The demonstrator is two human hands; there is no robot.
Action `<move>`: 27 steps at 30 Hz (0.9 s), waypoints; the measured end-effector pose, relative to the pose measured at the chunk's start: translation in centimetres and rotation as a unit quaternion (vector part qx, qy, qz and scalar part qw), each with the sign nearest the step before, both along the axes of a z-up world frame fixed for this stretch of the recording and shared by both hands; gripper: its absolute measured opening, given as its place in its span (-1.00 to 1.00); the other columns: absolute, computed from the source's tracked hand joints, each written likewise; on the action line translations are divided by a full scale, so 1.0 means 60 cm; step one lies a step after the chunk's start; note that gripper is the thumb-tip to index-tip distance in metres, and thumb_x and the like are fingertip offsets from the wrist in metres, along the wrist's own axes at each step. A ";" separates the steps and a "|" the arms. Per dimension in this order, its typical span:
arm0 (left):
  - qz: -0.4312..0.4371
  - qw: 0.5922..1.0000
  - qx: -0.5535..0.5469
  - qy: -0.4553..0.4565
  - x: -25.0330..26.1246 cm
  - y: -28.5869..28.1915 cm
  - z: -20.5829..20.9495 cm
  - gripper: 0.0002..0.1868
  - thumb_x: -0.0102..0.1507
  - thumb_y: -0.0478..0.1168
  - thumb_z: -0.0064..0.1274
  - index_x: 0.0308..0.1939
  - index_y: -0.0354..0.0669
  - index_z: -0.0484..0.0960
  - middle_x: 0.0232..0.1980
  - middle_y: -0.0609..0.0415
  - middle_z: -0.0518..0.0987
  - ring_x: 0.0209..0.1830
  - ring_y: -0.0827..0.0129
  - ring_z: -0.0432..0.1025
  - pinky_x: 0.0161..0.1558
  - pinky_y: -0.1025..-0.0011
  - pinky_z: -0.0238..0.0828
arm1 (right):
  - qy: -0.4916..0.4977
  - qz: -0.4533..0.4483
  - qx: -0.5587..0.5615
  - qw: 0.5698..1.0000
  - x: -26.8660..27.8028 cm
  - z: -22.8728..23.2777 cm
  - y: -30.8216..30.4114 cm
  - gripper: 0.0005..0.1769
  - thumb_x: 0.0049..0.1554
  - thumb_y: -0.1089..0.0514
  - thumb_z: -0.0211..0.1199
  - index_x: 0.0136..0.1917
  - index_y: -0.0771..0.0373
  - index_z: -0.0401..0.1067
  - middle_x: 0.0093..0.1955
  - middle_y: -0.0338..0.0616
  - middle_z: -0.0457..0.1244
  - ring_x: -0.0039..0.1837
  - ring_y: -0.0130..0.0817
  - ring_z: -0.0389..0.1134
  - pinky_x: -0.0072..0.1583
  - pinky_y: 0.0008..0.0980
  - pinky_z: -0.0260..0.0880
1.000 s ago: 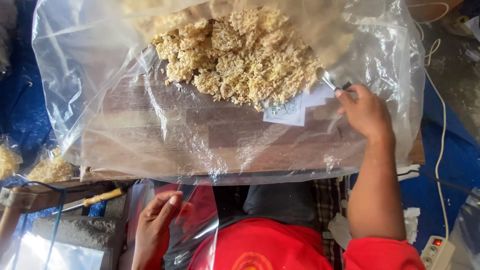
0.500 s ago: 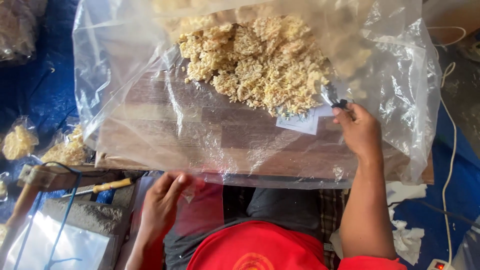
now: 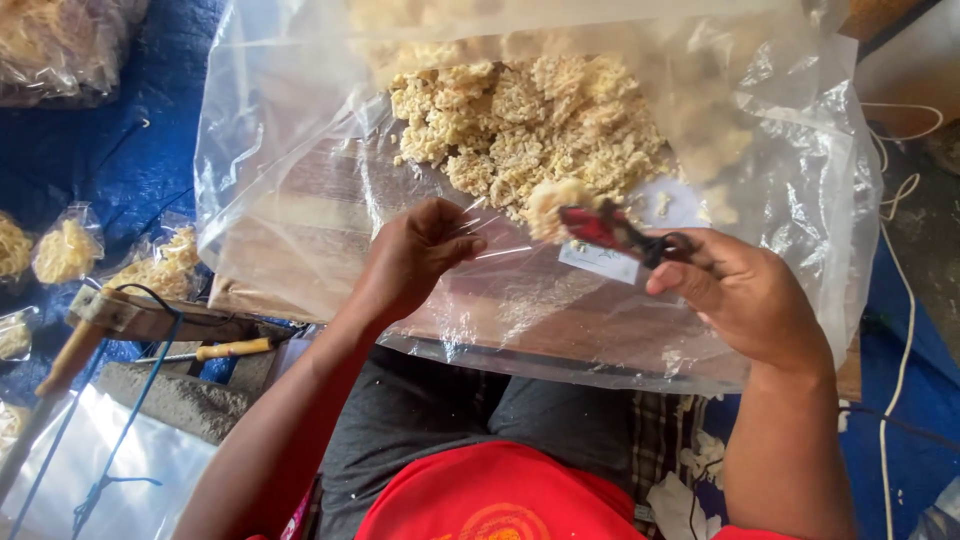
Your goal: Packaging small noodle-like snacks into plastic bags and sealing them with a manual heat sealer.
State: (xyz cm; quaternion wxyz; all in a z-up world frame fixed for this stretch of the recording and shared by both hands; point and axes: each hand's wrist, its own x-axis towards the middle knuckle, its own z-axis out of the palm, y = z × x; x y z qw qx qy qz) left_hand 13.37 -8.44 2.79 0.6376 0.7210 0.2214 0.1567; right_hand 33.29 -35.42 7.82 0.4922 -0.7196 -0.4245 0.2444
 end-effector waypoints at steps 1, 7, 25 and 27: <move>-0.004 1.000 0.004 -0.003 0.003 -0.005 0.003 -0.83 0.24 -0.35 0.24 -0.12 -0.30 0.61 -0.36 0.07 0.61 -0.46 0.48 0.45 -0.43 0.58 0.42 | 0.016 0.002 -0.018 1.000 -0.009 0.010 0.005 -0.49 0.09 0.21 0.29 0.30 0.42 0.45 -0.14 -0.06 0.44 -0.18 -0.43 0.41 -0.15 -0.60 0.30; -0.027 0.999 0.025 0.010 -0.014 -0.019 0.003 -0.78 0.22 -0.30 0.24 -0.10 -0.29 0.62 -0.26 0.05 0.71 -0.36 0.48 0.57 -0.34 0.57 0.53 | -0.065 -0.046 -0.149 0.986 -0.017 0.022 0.020 -0.63 0.08 0.06 0.34 0.12 0.26 0.61 -0.24 -0.20 0.44 -0.26 -0.45 0.32 -0.18 -0.50 0.21; -0.022 0.999 -0.011 -0.043 -0.020 -0.035 -0.035 -0.67 0.40 -0.03 -0.13 -0.09 -0.21 0.61 -0.26 0.02 0.73 -0.26 0.35 0.68 -0.19 0.42 0.70 | 0.072 0.074 -0.112 0.988 0.020 -0.014 0.034 -0.69 0.16 0.13 0.28 0.00 0.44 0.61 -0.28 -0.14 0.41 -0.40 -0.51 0.11 -0.29 -0.51 0.13; -0.037 0.998 -0.013 -0.041 -0.023 -0.037 -0.044 -0.62 0.41 -0.01 -0.20 0.03 -0.21 0.58 -0.18 -0.06 0.71 -0.20 0.28 0.68 -0.13 0.35 0.74 | 0.041 0.091 -0.106 0.989 0.015 -0.010 0.042 -0.73 0.16 0.12 0.27 -0.08 0.41 0.60 -0.29 -0.15 0.41 -0.35 -0.49 0.19 -0.24 -0.50 0.20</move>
